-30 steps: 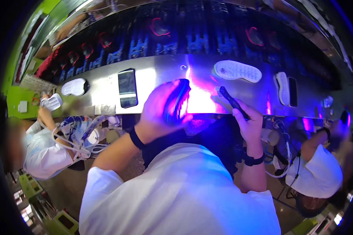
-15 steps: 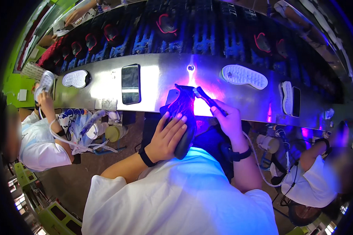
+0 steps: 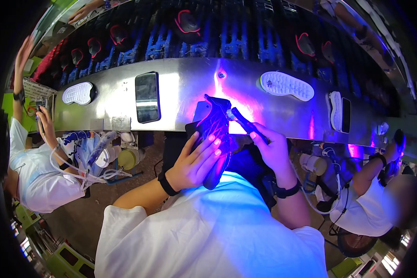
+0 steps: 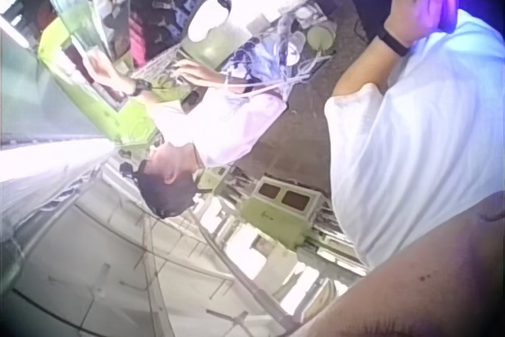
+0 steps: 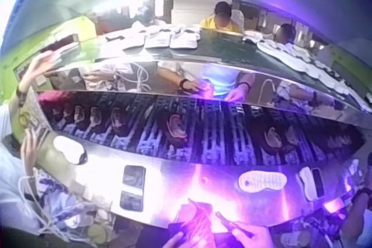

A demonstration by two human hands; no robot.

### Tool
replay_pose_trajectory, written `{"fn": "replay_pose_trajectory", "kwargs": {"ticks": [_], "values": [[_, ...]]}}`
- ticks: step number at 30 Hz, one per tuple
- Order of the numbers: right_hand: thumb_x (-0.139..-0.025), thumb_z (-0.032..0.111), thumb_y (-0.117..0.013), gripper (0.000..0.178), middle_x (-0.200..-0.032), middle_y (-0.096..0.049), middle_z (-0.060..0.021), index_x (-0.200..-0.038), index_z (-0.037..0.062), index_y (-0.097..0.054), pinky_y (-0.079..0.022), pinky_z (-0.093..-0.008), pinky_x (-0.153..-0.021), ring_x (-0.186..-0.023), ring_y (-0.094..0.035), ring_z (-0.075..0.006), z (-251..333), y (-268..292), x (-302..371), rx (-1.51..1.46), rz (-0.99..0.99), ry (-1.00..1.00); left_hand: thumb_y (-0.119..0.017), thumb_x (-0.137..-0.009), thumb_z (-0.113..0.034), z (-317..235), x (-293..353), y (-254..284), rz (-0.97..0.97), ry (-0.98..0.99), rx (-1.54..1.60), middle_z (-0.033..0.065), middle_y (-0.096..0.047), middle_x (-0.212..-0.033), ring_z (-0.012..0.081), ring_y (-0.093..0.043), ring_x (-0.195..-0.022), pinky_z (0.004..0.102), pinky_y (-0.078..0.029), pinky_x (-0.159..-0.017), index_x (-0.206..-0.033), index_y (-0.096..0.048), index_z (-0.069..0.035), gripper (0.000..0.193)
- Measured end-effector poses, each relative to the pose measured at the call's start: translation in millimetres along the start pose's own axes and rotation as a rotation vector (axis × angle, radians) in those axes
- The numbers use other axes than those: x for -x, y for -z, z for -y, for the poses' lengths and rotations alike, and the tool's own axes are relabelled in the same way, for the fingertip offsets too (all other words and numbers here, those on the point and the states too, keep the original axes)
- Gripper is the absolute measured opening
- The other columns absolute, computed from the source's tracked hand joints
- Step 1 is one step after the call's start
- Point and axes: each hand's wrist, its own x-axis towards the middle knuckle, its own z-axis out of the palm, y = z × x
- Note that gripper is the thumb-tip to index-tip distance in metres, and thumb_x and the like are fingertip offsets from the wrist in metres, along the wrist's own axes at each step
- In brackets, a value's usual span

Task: Applying adhesive or cleaner to shoe components on a production line using a brush or applicator.

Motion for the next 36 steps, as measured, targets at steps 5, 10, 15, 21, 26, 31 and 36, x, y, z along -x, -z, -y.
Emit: {"fn": "replay_pose_trajectory", "kwargs": {"ticks": [5,10,15,21,26,31,36], "values": [[-0.093,0.020,-0.071,0.038,-0.086,-0.067,-0.0005,-0.125,-0.0009,-0.066,-0.048,-0.0228,-0.068,-0.073,-0.058,-0.0069,-5,4,34,-0.092,0.093,-0.080,-0.061,-0.084,-0.014,1,-3,4,-0.003,-0.001,-0.001,0.0212,-0.054,-0.140,0.0357,-0.049,-0.136,0.0610,-0.033,-0.113,-0.129,-0.057,0.003,0.049],[-0.092,0.020,-0.073,0.043,-0.084,-0.064,0.0002,-0.128,-0.0016,-0.064,-0.047,-0.0234,-0.065,-0.070,-0.057,-0.0068,-2,10,66,-0.199,0.126,-0.123,-0.060,-0.083,-0.010,-6,-12,8,0.017,0.054,0.022,0.0225,-0.054,-0.139,0.0359,-0.049,-0.135,0.0608,-0.032,-0.113,-0.128,-0.057,0.004,0.047],[-0.094,0.016,-0.070,0.037,-0.085,-0.064,0.0017,-0.128,-0.0004,-0.065,-0.046,-0.0218,-0.065,-0.072,-0.055,-0.0058,6,19,46,-0.212,0.092,-0.111,-0.057,-0.086,-0.016,-15,-22,6,0.067,0.089,-0.072,0.0215,-0.052,-0.142,0.0341,-0.046,-0.138,0.0593,-0.028,-0.115,-0.136,-0.051,0.005,0.054],[-0.094,0.014,-0.070,0.032,-0.086,-0.063,0.0031,-0.123,0.0030,-0.069,-0.045,-0.0220,-0.065,-0.072,-0.053,-0.0052,8,37,60,-0.208,0.132,-0.064,-0.060,-0.083,-0.017,-27,-46,3,0.085,0.112,-0.042,0.0241,-0.048,-0.144,0.0372,-0.043,-0.140,0.0615,-0.025,-0.116,-0.138,-0.049,0.005,0.060],[-0.095,0.016,-0.067,0.029,-0.085,-0.063,0.0032,-0.122,0.0036,-0.070,-0.044,-0.0212,-0.065,-0.069,-0.051,-0.0051,8,41,65,-0.271,0.108,-0.031,-0.073,-0.074,-0.023,-36,-67,-1,0.005,0.166,-0.023,0.0265,-0.051,-0.141,0.0375,-0.047,-0.136,0.0587,-0.026,-0.115,-0.137,-0.046,0.008,0.076],[-0.096,0.020,-0.066,0.030,-0.079,-0.060,0.0032,-0.121,0.0032,-0.070,-0.040,-0.0203,-0.061,-0.066,-0.050,-0.0041,13,42,70,-0.337,0.125,-0.037,-0.076,-0.073,-0.022,-42,-86,-1,-0.063,0.206,-0.066,0.0265,-0.055,-0.136,0.0365,-0.052,-0.132,0.0559,-0.030,-0.114,-0.134,-0.049,0.009,0.073],[-0.096,0.020,-0.067,0.033,-0.072,-0.057,0.0036,-0.123,0.0024,-0.068,-0.037,-0.0201,-0.055,-0.061,-0.047,-0.0030,7,40,79,-0.426,0.107,-0.114,-0.075,-0.075,-0.026,-43,-101,-1,-0.045,0.234,-0.085,0.0264,-0.057,-0.131,0.0382,-0.053,-0.130,0.0584,-0.030,-0.113,-0.129,-0.051,0.009,0.069]]}}
